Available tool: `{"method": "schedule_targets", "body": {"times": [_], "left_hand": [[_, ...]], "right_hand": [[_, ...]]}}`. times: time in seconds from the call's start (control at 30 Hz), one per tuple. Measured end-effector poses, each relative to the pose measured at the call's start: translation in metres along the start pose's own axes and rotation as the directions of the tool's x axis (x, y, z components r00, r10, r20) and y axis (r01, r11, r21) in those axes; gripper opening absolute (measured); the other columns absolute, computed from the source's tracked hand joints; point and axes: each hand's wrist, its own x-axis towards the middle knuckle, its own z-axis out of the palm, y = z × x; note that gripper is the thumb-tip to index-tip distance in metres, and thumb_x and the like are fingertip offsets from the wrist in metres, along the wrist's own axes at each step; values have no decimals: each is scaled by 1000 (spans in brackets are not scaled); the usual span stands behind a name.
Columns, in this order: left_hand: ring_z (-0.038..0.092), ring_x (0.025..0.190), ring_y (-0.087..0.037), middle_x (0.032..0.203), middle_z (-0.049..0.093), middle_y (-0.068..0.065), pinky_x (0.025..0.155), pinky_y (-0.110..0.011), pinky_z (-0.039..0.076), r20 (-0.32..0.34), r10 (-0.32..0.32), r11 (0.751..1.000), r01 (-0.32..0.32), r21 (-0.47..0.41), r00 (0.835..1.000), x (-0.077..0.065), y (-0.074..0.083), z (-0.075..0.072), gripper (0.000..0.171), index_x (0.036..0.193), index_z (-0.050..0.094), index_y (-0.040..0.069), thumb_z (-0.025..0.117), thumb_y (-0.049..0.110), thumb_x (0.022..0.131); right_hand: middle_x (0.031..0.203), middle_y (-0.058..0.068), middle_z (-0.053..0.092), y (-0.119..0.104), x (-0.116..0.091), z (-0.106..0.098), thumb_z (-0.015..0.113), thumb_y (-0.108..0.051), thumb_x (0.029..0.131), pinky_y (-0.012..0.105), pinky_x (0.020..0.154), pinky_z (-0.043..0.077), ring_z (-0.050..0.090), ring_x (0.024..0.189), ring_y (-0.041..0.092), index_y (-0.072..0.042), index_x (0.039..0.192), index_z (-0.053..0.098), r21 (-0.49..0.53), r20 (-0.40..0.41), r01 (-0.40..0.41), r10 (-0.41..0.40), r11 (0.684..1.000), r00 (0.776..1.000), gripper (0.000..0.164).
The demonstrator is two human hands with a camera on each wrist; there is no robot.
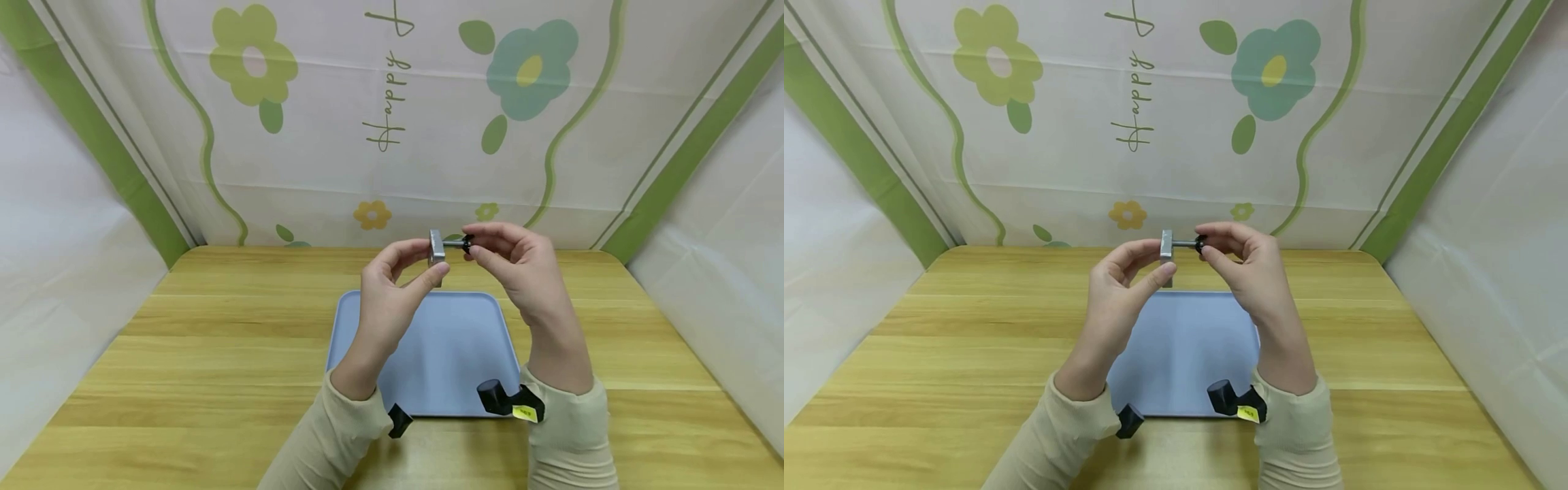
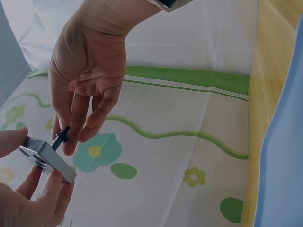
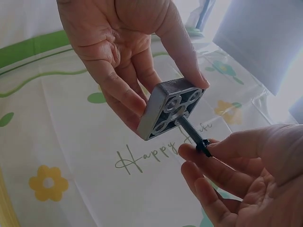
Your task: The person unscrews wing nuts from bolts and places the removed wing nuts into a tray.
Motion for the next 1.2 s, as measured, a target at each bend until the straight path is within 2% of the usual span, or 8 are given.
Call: {"method": "schedule_targets", "body": {"times": [0.23,0.43,0.6,0.7,0.83,1.0,1.2], "left_hand": [[62,116,-18,117,66,-11,89,-30,60,5,-1,1000,1,-2,1000,0,-1,0,32,116,67,2,77,6,86],[62,116,-18,118,66,-10,89,-30,60,0,0,1000,0,4,1000,1,-1,0,32,116,67,3,77,6,86],[62,115,-17,117,67,-10,88,-30,60,-1,-3,1000,3,8,1000,1,-1,0,33,116,67,3,78,7,85],[62,115,-17,117,67,-10,88,-30,60,0,-1,1000,1,9,1000,1,0,0,33,116,67,3,78,7,85],[62,115,-17,118,67,-10,88,-30,60,-1,-2,1000,2,11,1000,1,-1,-1,33,116,67,3,78,7,85],[61,116,-17,118,67,-9,88,-30,60,-2,-8,1000,8,13,1000,1,0,-1,33,116,67,3,78,7,86],[62,116,-17,118,67,-10,89,-30,60,-2,-11,1000,11,16,1000,1,0,0,33,116,67,3,78,7,86]], "right_hand": [[98,-10,73,0,0,1,63,7,92,18,81,57,67,92,7,-2,112,70,-29,-5,37,-37,999,999,23],[102,-4,75,-1,-2,0,64,1,94,20,84,57,69,93,11,-6,114,71,61,-36,60,-58,996,998,22],[90,-4,75,-6,-4,-2,65,-5,95,21,72,54,66,79,12,-8,106,74,41,-143,60,-54,997,988,15],[80,-3,73,-10,-5,-4,64,-3,95,20,65,53,62,69,12,-4,101,75,38,-171,70,-62,997,983,13],[73,-3,72,-13,-7,-4,62,-3,96,19,62,51,60,65,11,-3,102,74,12,-135,67,-65,998,989,13],[74,-4,73,-14,-9,-4,61,-8,98,21,65,52,61,67,13,-16,106,73,-29,-66,15,-16,999,998,17],[76,-4,74,-12,-8,-4,60,-11,99,23,67,51,61,69,13,-19,108,72,-41,-30,-24,23,999,999,17]]}}
